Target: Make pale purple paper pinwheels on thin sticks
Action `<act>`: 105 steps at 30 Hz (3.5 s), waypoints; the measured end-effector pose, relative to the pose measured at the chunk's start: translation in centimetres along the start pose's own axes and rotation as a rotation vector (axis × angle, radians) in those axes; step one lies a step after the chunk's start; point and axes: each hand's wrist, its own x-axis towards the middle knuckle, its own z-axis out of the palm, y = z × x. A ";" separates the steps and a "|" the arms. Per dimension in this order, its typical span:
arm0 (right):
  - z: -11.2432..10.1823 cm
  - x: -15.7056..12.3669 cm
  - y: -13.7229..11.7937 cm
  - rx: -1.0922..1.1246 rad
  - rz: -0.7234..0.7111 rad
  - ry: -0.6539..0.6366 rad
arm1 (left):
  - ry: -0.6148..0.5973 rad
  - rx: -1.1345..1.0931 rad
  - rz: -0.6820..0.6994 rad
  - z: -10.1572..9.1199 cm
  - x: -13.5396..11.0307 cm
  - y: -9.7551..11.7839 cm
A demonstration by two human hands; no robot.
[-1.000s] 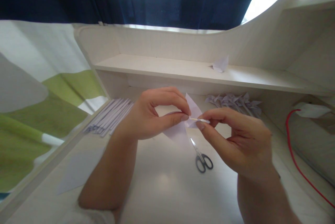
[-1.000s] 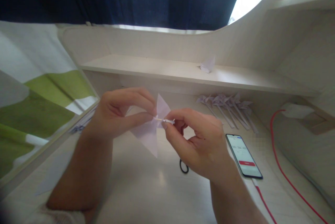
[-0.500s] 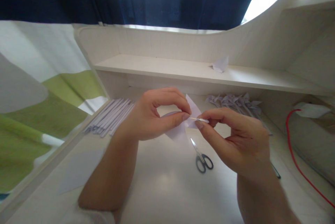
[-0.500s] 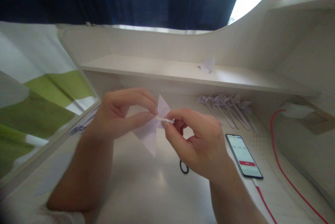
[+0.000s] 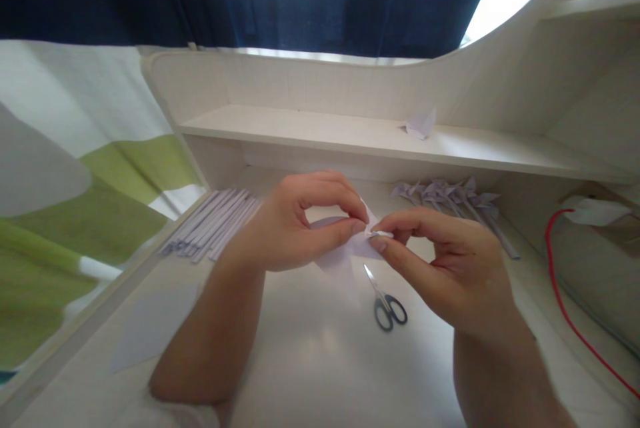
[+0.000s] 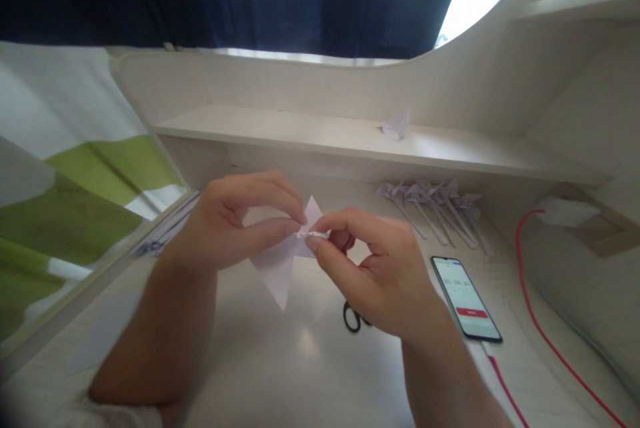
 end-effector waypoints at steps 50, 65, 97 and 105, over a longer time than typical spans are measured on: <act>0.5 0.6 0.5 -0.026 0.110 0.004 | 0.003 0.390 -0.045 0.6 -0.1 0.7; 0.7 0.4 0.6 0.095 0.135 0.048 | 0.007 0.354 -0.046 0.5 -0.2 0.4; 0.5 0.5 1.0 0.132 0.227 -0.083 | -0.035 0.376 -0.070 0.8 -0.1 0.2; 0.8 0.9 1.7 0.364 0.323 -0.046 | 0.047 0.447 -0.074 0.9 0.0 0.0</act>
